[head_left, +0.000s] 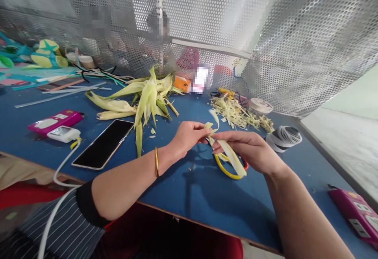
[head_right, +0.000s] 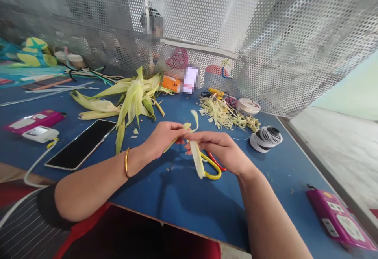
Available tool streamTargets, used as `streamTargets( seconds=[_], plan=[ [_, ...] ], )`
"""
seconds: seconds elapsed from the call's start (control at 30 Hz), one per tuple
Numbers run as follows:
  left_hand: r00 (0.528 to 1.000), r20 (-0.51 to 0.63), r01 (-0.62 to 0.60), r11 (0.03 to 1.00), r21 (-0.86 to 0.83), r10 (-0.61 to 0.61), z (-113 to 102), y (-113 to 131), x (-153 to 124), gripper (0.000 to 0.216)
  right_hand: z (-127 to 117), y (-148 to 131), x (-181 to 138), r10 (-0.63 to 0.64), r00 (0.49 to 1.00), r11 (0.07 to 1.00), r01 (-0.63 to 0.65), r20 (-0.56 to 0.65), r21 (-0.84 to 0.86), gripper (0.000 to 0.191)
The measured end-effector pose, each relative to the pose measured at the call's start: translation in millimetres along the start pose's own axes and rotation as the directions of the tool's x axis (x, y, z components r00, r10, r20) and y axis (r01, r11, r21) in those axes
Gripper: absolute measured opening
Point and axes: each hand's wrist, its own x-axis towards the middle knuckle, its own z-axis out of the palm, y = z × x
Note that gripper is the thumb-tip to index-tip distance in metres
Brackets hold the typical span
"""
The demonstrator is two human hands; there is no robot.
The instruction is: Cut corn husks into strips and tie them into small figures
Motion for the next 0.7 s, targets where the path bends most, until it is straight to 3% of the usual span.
streamTargets(
  seconds=[0.1, 0.2, 0.27, 0.33, 0.43, 0.6, 0.7],
  plan=[
    [1.0, 0.026, 0.001, 0.999, 0.041, -0.002, 1, 0, -2, 0.003, 4, 3, 4, -0.116, 0.974, 0.99, 0.097, -0.193, -0.104, 0.023],
    [1.0, 0.002, 0.011, 0.999, 0.035, -0.011, 2, 1, -2, 0.013, 6, 8, 11, -0.328, 0.862, 0.924, 0.207, -0.386, -0.322, 0.022],
    [1.0, 0.006, -0.004, 0.999, 0.033, 0.004, 1, 0, -2, 0.019, 9, 12, 15, -0.413, 0.797, 0.903, 0.296, -0.44, -0.311, 0.021],
    [0.999, 0.029, -0.034, 0.998, 0.043, 0.033, 1, -1, -1, 0.019, 12, 15, 17, -0.408, 0.778, 0.911, 0.38, -0.478, -0.16, 0.021],
    [0.998, 0.05, -0.034, 0.999, 0.037, 0.032, 2, -3, -1, 0.019, 17, 16, 17, -0.32, 0.789, 0.925, 0.38, -0.525, 0.007, 0.024],
    [0.998, 0.063, 0.009, 0.999, -0.033, -0.007, 3, -6, 0, 0.018, 19, 18, 16, -0.196, 0.866, 0.97, 0.102, -0.461, -0.221, 0.029],
    [0.998, 0.049, 0.038, 0.997, -0.065, -0.035, 4, -4, 0, 0.017, 16, 19, 16, -0.142, 0.879, 0.952, -0.005, -0.455, -0.307, 0.03]
  ],
)
